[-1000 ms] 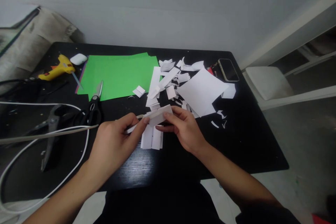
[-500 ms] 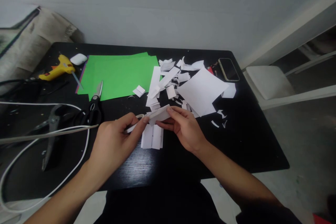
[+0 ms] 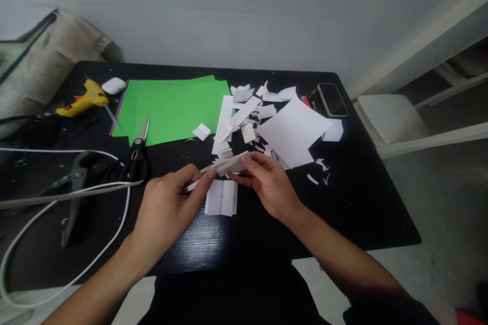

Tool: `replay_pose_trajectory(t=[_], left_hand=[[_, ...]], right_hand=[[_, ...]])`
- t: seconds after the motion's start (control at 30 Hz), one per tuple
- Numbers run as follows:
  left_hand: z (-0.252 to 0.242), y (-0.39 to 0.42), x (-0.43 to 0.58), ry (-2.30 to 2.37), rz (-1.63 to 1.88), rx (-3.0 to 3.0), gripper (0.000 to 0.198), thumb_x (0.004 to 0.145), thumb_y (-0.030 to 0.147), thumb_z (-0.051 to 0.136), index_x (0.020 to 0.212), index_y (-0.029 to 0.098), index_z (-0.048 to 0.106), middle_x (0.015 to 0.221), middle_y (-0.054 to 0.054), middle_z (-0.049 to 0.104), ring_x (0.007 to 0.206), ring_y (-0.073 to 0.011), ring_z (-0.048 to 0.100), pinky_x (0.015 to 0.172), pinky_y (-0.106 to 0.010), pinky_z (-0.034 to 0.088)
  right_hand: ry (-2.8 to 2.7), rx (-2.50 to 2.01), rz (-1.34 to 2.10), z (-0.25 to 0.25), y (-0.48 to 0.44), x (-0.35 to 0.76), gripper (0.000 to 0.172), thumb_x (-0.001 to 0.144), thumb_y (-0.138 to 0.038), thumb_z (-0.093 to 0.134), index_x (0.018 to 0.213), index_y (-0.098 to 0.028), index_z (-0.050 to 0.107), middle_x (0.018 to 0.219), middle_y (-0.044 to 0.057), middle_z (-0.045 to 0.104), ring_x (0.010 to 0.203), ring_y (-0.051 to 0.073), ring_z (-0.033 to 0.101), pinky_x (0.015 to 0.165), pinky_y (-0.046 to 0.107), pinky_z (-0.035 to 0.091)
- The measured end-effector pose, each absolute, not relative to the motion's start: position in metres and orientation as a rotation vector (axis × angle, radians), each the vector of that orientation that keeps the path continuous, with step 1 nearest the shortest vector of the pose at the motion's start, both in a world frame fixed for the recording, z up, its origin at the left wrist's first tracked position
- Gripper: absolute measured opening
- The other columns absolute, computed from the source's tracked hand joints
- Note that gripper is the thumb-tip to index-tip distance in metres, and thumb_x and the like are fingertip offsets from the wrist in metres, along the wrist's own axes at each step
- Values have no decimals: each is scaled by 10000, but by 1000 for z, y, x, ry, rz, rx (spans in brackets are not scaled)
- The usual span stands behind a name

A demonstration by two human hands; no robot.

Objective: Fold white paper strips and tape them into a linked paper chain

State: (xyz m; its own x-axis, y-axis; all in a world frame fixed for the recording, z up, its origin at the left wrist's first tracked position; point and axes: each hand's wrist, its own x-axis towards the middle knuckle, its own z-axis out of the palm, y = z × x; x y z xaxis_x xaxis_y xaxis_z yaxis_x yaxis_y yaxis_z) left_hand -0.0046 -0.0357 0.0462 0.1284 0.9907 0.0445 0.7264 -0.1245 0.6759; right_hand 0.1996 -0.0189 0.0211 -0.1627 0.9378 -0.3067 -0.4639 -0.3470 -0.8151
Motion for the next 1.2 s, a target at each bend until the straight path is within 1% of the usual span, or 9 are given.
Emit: replay_pose_trajectory(t=[0.23, 0.5, 0.63, 0.77, 0.83, 1.03, 1.2], left_hand=[[47, -36, -3, 1644, 715, 1916, 387, 1001, 440, 601, 696, 202, 614, 512, 62, 465, 455, -91, 408, 450, -237, 244], [47, -37, 1, 1656, 708, 1860, 376, 990, 446, 593, 705, 202, 616, 530, 47, 494, 457, -98, 401, 438, -231, 242], [46, -37, 1, 1661, 717, 1861, 392, 986, 461, 596, 693, 201, 603, 522, 48, 472, 459, -97, 392, 447, -228, 248], [46, -37, 2, 1665, 720, 1879, 389, 986, 453, 599, 692, 198, 600, 516, 51, 463, 462, -96, 395, 455, -225, 255], [46, -37, 2, 1665, 720, 1887, 389, 988, 449, 598, 692, 196, 600, 515, 51, 463, 463, -96, 395, 455, -226, 252], [46, -37, 2, 1657, 716, 1891, 391, 995, 437, 603, 688, 195, 593, 514, 57, 450, 468, -92, 398, 457, -225, 257], [45, -38, 1, 1650, 716, 1871, 403, 1001, 445, 596, 687, 193, 584, 511, 59, 451, 461, -87, 404, 456, -223, 263]], right_hand=[[-705, -1022, 1660, 19, -18, 199, 214, 866, -445, 834, 886, -235, 802, 926, 13, 748, 950, 183, 729, 968, 426, 673], [-716, -1036, 1648, 20, -19, 200, 242, 866, -475, 834, 903, -239, 801, 957, 25, 757, 950, 195, 736, 919, 429, 691], [-724, -1053, 1633, 19, -19, 200, 270, 863, -493, 833, 909, -231, 792, 940, 29, 752, 941, 205, 735, 852, 417, 710], [-765, -1073, 1600, 18, -19, 201, 261, 878, -486, 818, 933, -232, 798, 912, 24, 738, 916, 199, 731, 765, 359, 713], [-782, -1088, 1583, 18, -19, 202, 255, 887, -482, 810, 929, -230, 798, 911, 23, 740, 900, 193, 731, 748, 338, 704], [-826, -1105, 1560, 19, -20, 201, 253, 906, -485, 788, 930, -233, 798, 921, 27, 766, 900, 198, 734, 780, 346, 678], [-820, -1078, 1558, 19, -20, 201, 216, 918, -451, 786, 919, -236, 806, 894, 14, 764, 850, 176, 728, 824, 344, 648]])
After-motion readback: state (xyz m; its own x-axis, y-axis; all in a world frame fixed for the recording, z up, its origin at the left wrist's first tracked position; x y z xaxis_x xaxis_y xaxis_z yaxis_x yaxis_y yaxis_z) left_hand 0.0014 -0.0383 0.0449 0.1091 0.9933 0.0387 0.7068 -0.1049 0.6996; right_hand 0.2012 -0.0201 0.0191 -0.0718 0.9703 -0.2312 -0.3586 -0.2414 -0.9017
